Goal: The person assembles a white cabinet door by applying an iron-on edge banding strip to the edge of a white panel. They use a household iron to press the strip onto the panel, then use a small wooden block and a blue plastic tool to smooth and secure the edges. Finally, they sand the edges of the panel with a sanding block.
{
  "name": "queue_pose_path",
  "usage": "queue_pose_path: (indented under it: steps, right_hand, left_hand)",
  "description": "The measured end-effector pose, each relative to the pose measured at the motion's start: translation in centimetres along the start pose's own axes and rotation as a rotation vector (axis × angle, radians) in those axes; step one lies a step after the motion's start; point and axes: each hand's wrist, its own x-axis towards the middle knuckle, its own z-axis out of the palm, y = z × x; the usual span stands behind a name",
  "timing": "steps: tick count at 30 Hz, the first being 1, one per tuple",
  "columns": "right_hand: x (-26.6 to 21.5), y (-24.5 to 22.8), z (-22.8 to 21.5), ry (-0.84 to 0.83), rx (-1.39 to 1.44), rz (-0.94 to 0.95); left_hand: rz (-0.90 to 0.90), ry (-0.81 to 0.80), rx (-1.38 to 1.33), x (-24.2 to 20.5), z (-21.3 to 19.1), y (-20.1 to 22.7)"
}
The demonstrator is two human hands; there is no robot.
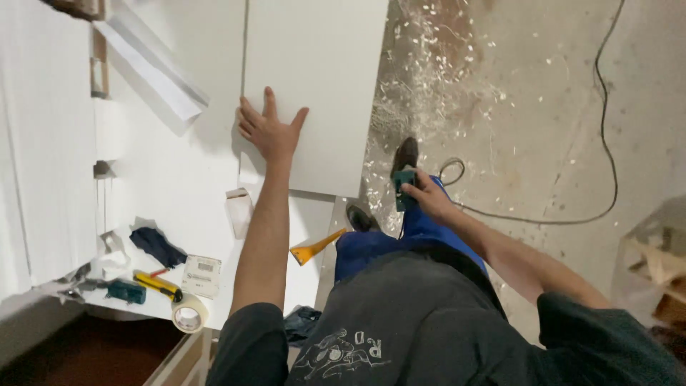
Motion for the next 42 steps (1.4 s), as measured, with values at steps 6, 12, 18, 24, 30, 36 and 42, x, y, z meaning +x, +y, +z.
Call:
queue_pose_path:
  steps: [6, 12, 18, 24, 30, 36, 42]
  right_hand:
    - [-3.1, 2.7, 5.6, -0.023, 0.021, -0.158]
    - [-2.3, 2.1, 9.4, 0.002, -0.223, -0.224]
    - [-1.8, 2.8, 10.8, -0.041, -0.081, -0.203]
    - [-1.0, 4.0, 11.2, 0.043, -0.138, -0.215]
    - [-0.6, 5.2, 11.8, 0.100, -0.028, -0.186]
    - [-1.3, 4.9, 12.8, 0.148, -0.152, -0.110]
    - [-0.8, 6.4, 13.6, 0.243, -0.355, -0.145]
  left_hand:
    - [-0.036, -0.039, 0.040, 0.5, 0.2, 0.1]
    - [-0.102, -0.057, 0.048, 0.7, -1.0, 0.7]
    - [-0.119, -0.080, 0.052, 0.2, -0.8, 0.1]
    - [-0.093, -0.090, 0.062, 0.3, -0.4, 0.2]
    - [-0.048, -0.043, 0.045, -0.2, 0.0, -0.3]
    - [0.047, 0.089, -0.010, -0.6, -0.4, -1.0]
    - [0.128, 0.206, 0.005, -0.9, 0.5, -1.9]
